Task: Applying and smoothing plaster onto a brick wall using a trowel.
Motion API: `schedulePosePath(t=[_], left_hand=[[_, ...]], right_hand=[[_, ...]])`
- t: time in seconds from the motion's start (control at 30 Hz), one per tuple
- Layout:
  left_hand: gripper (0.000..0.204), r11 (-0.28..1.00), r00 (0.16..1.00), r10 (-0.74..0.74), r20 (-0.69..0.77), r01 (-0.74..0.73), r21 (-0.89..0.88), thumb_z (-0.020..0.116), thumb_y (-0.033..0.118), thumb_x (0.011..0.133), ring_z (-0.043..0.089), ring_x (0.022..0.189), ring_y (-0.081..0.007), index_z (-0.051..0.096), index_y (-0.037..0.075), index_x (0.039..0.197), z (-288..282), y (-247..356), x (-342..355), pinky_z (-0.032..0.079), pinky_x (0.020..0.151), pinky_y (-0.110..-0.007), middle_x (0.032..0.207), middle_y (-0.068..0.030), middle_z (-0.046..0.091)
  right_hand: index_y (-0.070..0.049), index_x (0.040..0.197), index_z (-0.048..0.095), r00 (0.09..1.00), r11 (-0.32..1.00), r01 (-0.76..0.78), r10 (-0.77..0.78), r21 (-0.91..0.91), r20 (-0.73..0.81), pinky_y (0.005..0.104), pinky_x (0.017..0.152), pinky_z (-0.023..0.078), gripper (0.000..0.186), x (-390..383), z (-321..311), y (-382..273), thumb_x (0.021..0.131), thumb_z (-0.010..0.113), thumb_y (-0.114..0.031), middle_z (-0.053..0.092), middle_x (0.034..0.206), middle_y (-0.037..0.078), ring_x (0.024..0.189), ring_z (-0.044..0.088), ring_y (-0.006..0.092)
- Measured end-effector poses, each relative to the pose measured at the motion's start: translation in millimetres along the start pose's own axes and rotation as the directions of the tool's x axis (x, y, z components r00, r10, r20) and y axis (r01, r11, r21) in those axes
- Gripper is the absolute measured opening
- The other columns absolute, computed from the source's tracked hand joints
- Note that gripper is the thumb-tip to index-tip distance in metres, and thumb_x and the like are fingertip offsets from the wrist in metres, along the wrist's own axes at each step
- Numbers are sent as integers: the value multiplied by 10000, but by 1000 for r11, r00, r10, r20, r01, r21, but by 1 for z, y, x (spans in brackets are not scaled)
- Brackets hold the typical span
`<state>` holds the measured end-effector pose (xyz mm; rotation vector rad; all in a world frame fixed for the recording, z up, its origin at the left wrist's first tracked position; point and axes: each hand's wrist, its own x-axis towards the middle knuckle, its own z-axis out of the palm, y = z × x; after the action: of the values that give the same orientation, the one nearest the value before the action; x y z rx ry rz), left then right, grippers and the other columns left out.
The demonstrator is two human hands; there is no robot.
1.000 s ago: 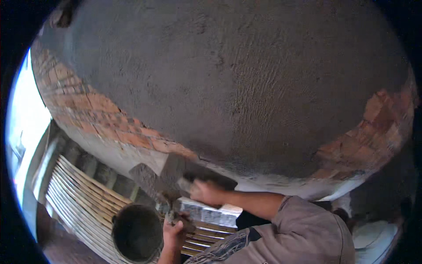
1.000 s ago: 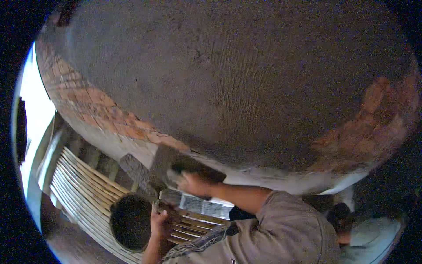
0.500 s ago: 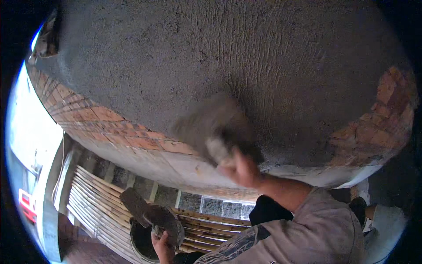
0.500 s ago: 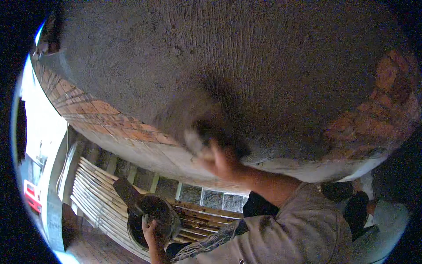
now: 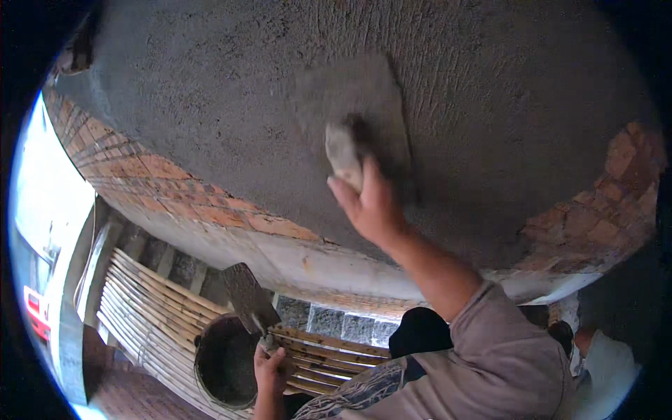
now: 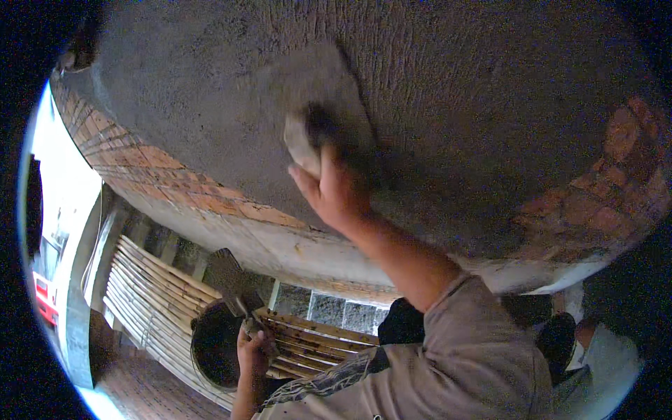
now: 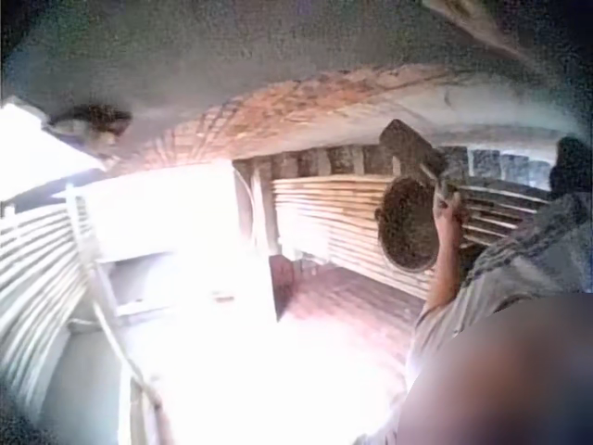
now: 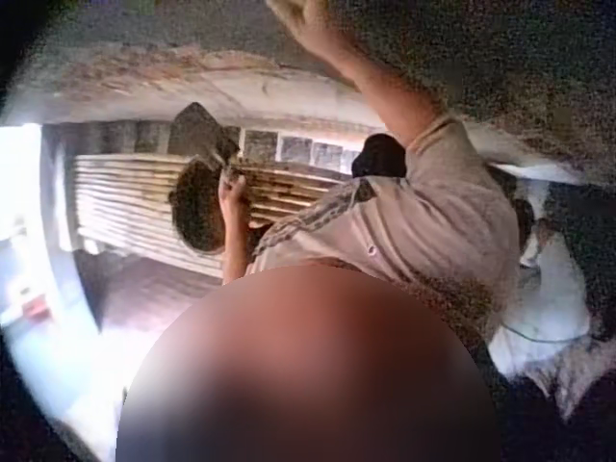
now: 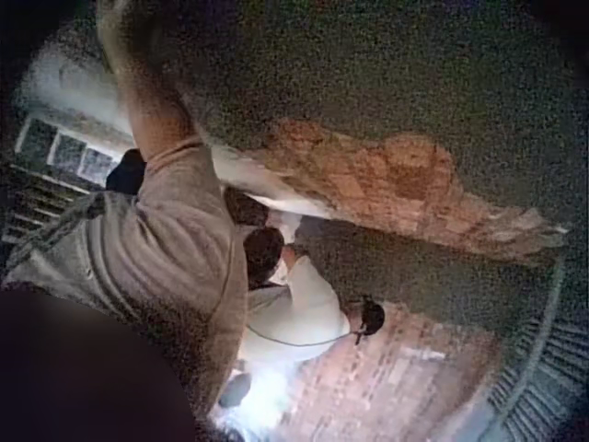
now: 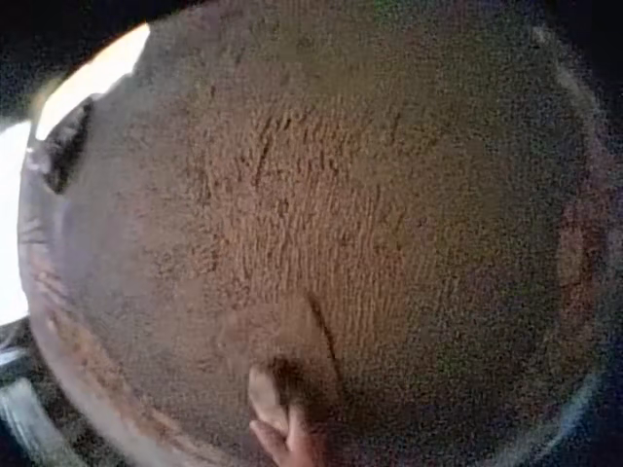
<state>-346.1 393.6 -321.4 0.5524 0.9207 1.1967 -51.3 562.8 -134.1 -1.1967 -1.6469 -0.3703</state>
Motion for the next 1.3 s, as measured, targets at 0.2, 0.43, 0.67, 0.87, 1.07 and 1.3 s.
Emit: schedulePosePath(t=[0.2, 0.43, 0.67, 0.87, 1.07, 1.3], left_hand=[[317, 996, 998, -47, -39, 50, 77, 606, 13, 745, 507, 683, -142, 508, 27, 1046, 23, 1, -13, 401, 659, -246, 829, -64, 555], [321, 994, 997, -52, -62, 58, 96, 622, 28, 739, 508, 658, -144, 507, 21, 1038, 10, -4, -19, 404, 631, -241, 806, -64, 556], [327, 985, 991, -120, -61, 126, 118, 625, 35, 731, 519, 635, -147, 509, 21, 1036, 9, 14, -37, 416, 606, -241, 783, -61, 563], [362, 985, 999, -25, -39, 31, 168, 602, 56, 738, 525, 672, -150, 511, 35, 1088, -9, 19, -30, 423, 636, -244, 858, -56, 586], [311, 850, 937, 210, -279, -34, 526, 583, 40, 768, 538, 700, -134, 542, 23, 1076, -91, 42, -36, 432, 667, -231, 881, -59, 604], [280, 938, 903, 186, -388, -46, 343, 549, 125, 837, 544, 762, -149, 532, 8, 1091, -101, 67, -54, 422, 701, -229, 929, -81, 598]], right_hand=[[50, 1254, 340, 910, 903, -376, 316, 209, 270, 394, 838, 419, 581, -139, 41, 38, 810, 608, -213, 478, 1170, 240, 980, 520, 377], [42, 1252, 345, 910, 940, -311, 252, 140, 329, 387, 851, 419, 579, -188, 53, 69, 804, 615, -208, 470, 1198, 234, 1010, 520, 366], [-2, 1058, 461, 981, 957, -180, 158, 227, 110, 327, 395, 389, 318, -8, 18, -20, 829, 593, -179, 596, 722, 106, 449, 524, 201], [-32, 883, 470, 997, 900, -3, -30, 436, 69, 258, 325, 312, 286, 158, -17, -102, 868, 549, -306, 468, 553, 17, 356, 392, 111], [-17, 1054, 460, 972, 741, 46, -188, 669, 141, 235, 419, 391, 363, 59, 4, -127, 816, 628, -234, 581, 814, 62, 472, 482, 112], [-20, 938, 506, 505, 749, -570, -5, 338, 863, 326, 473, 383, 309, -188, 69, -93, 811, 626, -275, 552, 655, 62, 498, 479, 190]])
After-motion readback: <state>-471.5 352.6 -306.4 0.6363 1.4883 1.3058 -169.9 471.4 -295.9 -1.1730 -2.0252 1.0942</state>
